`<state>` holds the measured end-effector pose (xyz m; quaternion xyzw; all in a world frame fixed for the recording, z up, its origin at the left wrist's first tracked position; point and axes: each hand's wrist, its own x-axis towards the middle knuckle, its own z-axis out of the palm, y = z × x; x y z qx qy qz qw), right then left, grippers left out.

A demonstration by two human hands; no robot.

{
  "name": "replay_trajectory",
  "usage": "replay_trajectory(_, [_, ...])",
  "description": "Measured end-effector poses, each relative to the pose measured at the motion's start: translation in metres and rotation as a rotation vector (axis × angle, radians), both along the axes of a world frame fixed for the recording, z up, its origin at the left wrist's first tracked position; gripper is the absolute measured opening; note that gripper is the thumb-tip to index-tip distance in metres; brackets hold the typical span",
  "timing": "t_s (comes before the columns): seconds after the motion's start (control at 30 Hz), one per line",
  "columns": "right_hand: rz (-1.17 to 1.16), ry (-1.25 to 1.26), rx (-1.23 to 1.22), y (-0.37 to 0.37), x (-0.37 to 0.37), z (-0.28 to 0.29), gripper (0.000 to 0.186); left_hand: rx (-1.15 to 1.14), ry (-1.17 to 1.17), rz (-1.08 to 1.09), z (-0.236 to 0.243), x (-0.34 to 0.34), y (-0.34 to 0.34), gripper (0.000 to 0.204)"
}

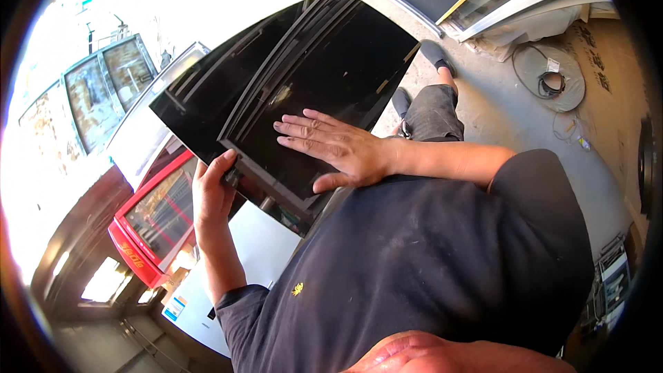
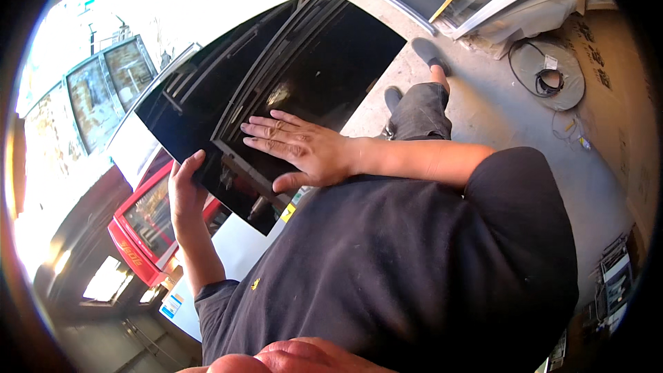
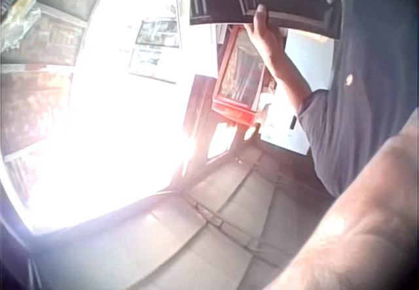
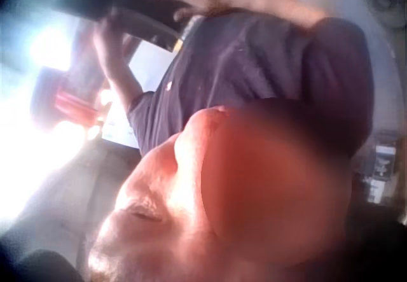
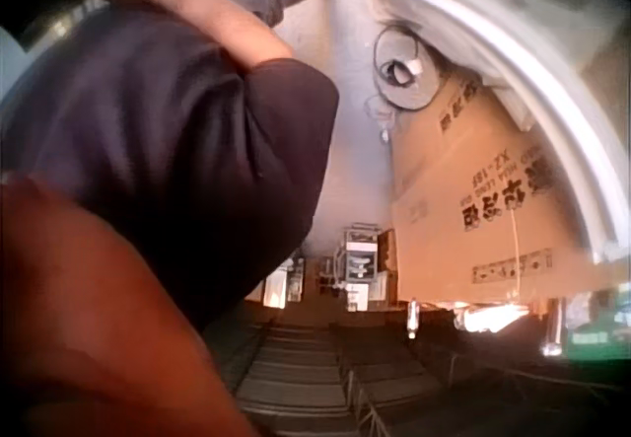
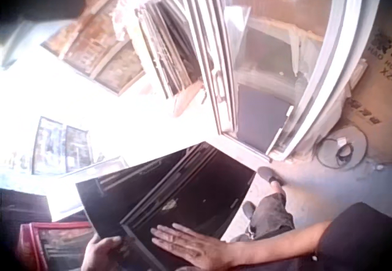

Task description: The person applies sealant using a caulking gun, removes a glass panel from a refrigerator, cleans the panel, and then washes a cloth in a basin of water.

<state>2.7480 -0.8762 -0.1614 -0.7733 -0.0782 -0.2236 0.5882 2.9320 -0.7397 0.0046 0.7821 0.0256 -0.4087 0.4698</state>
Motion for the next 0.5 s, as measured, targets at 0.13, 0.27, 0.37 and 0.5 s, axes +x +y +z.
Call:
replay_trajectory(0.13, [-0.344, 0.302, -0.076, 0.029, -0.005, -0.119, 0.066, -0.016, -0.062, -0.009, 0.022, -0.009, 0.051, 0.025])
replay_trajectory(0.27, [-0.326, 0.274, -0.076, 0.071, 0.019, -0.095, 0.066, -0.006, -0.063, -0.053, 0.021, -0.006, 0.072, 0.032])
replay_trajectory(0.37, [0.101, -0.135, 0.085, 0.102, 0.042, 0.013, 0.079, 0.061, -0.051, -0.067, 0.016, 0.001, 0.088, 0.036])
replay_trajectory(0.5, [-0.229, 0.117, 0.081, 0.105, 0.101, -0.104, 0.065, 0.066, -0.067, -0.049, 0.009, -0.006, 0.094, 0.04])
